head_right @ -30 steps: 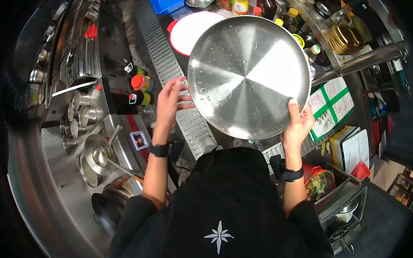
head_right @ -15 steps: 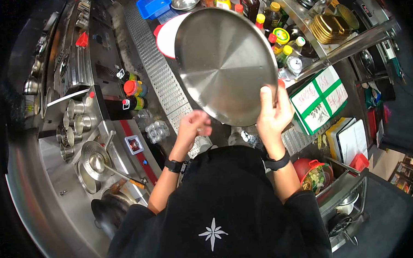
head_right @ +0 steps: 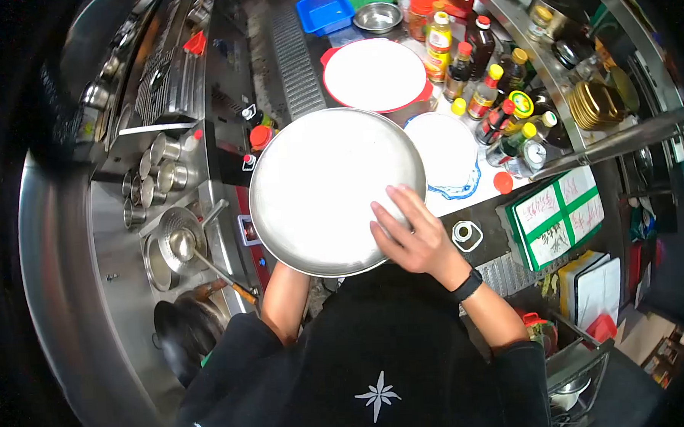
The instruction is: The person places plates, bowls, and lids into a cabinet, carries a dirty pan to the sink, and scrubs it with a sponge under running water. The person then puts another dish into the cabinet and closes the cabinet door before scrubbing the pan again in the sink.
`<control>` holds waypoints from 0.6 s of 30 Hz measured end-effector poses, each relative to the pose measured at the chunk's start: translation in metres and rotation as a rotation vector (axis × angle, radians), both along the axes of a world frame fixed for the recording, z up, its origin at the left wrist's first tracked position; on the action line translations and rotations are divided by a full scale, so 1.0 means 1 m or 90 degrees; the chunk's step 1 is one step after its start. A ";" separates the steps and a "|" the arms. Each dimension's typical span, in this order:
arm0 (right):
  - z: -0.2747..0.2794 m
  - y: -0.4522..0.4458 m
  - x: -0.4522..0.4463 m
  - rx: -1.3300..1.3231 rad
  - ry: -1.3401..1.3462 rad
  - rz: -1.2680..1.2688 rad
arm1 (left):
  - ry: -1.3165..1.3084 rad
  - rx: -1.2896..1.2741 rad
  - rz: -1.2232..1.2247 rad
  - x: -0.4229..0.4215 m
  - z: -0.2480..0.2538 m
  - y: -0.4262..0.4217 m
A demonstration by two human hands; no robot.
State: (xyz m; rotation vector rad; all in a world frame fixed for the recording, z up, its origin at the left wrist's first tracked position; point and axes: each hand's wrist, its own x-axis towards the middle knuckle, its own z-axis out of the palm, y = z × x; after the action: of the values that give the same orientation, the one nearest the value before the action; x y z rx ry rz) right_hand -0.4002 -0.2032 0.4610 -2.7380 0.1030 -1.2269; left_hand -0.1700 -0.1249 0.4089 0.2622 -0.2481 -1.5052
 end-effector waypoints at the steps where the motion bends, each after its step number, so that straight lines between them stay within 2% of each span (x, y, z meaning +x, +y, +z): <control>1: -0.002 -0.004 0.000 -0.003 0.001 -0.008 | 0.017 -0.016 0.006 0.001 0.008 -0.005; 5: -0.008 -0.011 -0.009 0.066 0.016 -0.030 | 0.064 -0.054 0.008 0.000 0.030 0.000; 13: -0.012 -0.029 -0.030 0.022 0.031 -0.080 | 0.108 -0.099 0.005 -0.001 0.073 0.030; 16: -0.008 -0.040 -0.039 0.049 0.041 -0.125 | 0.015 -0.030 0.060 0.006 0.089 0.032; 17: -0.009 -0.043 -0.042 0.050 0.041 -0.129 | -0.025 0.056 0.130 0.002 0.095 0.034; 18: -0.012 -0.046 -0.045 0.056 0.040 -0.130 | -0.116 0.049 0.142 0.007 0.080 0.039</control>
State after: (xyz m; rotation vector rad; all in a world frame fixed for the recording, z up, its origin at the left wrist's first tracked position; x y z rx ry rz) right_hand -0.4449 -0.2492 0.4489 -2.7442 0.4426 -1.1523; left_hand -0.1625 -0.0858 0.4889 0.4746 -0.2954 -1.2722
